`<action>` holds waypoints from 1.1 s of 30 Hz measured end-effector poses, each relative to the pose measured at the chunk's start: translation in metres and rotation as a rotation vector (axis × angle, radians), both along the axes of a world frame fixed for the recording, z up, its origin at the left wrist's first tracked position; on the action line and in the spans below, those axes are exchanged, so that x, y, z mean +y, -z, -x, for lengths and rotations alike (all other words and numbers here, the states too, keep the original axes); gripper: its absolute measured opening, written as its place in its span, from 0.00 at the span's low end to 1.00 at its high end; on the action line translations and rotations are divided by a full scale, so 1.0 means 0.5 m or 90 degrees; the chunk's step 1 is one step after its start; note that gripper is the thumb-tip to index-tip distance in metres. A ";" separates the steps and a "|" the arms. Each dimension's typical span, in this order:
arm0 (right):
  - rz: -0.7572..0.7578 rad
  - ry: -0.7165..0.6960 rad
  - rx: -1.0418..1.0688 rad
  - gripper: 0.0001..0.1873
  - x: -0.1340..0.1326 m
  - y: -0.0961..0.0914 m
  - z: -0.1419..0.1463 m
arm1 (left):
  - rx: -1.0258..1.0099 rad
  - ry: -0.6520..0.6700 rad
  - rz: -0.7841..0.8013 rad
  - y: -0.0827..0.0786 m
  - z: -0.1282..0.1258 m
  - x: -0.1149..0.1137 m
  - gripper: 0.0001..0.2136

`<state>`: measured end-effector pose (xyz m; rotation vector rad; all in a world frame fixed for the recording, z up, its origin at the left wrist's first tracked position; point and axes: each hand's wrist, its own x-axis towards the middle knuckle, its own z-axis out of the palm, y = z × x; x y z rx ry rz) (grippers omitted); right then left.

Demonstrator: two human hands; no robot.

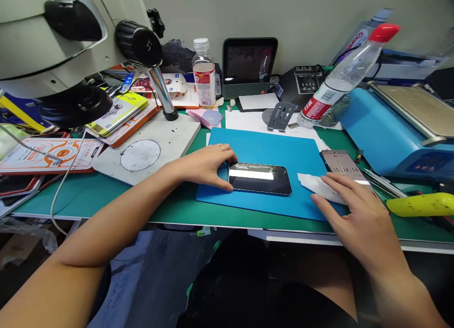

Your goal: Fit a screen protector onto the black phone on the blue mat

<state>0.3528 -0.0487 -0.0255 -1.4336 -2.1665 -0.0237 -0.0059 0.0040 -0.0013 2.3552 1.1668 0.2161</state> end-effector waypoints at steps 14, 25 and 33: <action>-0.080 0.035 0.114 0.09 0.002 -0.022 0.105 | -0.050 -0.122 -0.065 0.010 -0.004 0.003 0.21; 0.029 -0.301 -0.032 0.21 -0.055 0.011 0.305 | -0.017 -0.197 -0.083 0.008 -0.008 0.008 0.18; 0.088 -0.214 -0.163 0.41 -0.032 0.003 0.339 | -0.021 -0.209 -0.074 0.008 -0.007 0.007 0.19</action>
